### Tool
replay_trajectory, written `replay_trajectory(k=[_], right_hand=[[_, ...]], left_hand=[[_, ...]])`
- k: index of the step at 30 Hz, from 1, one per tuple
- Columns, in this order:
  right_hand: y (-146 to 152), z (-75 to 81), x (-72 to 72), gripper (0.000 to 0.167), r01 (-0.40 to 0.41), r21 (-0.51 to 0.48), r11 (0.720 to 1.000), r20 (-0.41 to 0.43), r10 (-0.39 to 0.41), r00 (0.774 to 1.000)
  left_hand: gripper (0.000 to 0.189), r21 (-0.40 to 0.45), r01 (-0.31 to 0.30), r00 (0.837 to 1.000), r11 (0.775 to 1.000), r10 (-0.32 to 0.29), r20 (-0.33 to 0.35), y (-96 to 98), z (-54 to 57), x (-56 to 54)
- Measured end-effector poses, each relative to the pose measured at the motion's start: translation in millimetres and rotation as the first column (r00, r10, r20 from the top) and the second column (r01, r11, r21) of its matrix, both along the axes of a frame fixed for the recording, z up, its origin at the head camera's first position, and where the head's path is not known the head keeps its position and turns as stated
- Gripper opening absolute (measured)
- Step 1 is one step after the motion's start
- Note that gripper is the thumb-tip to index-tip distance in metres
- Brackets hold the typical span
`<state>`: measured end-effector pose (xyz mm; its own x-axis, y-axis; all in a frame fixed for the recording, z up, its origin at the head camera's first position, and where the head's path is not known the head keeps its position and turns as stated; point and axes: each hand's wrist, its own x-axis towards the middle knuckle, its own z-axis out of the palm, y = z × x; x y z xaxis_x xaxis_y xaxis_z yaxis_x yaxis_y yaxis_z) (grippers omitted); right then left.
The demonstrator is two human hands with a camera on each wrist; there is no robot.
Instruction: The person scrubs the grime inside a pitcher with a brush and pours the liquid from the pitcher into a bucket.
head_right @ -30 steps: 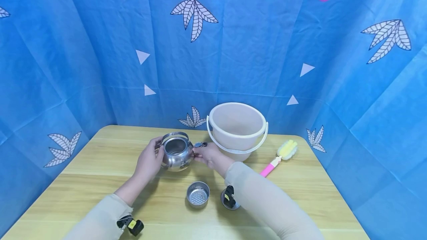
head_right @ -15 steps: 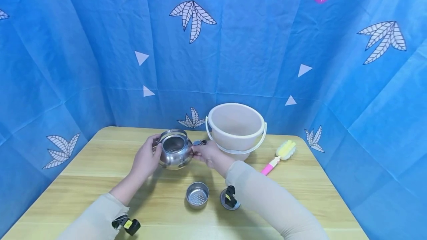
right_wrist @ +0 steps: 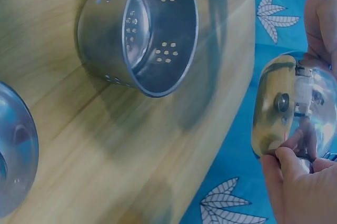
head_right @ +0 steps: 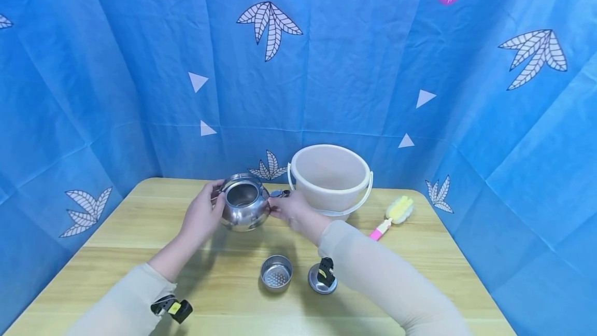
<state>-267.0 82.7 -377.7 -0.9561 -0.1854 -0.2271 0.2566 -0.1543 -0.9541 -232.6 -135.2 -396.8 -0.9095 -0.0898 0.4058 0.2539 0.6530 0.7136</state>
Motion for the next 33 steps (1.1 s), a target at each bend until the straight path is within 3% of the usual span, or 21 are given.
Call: replay_trajectory(k=[9,12,16,18,26,33], right_hand=[[3,18.8,2.6,0.095,0.001,0.066,0.998,-0.071,0.004,0.997],[5,25.9,4.3,0.077,-0.004,0.079,0.997,-0.081,0.010,0.997],[9,36.0,4.9,0.034,-0.004,0.090,0.996,-0.096,0.013,0.995],[13,41.9,5.1,0.024,-0.007,0.114,0.993,-0.113,0.020,0.993],[28,64.6,7.3,0.035,-0.012,0.162,0.987,-0.098,0.028,0.995],[40,74.0,5.5,0.030,0.007,0.151,0.989,-0.102,0.008,0.995]], left_hand=[[0.042,0.015,0.016,1.000,1.000,-0.016,0.003,2.7,20.6,-0.4],[0.042,0.015,0.021,1.000,1.000,-0.021,-0.006,3.7,27.7,-1.3],[0.042,0.012,0.034,0.999,0.999,-0.034,-0.021,7.1,38.6,-4.5],[0.042,0.011,0.045,0.999,0.999,-0.045,-0.031,10.2,44.7,-6.7],[0.041,-0.017,0.068,0.997,0.998,-0.068,-0.043,22.2,63.5,-12.3],[0.041,-0.041,0.076,0.996,0.996,-0.078,-0.051,32.6,74.0,-18.6]])
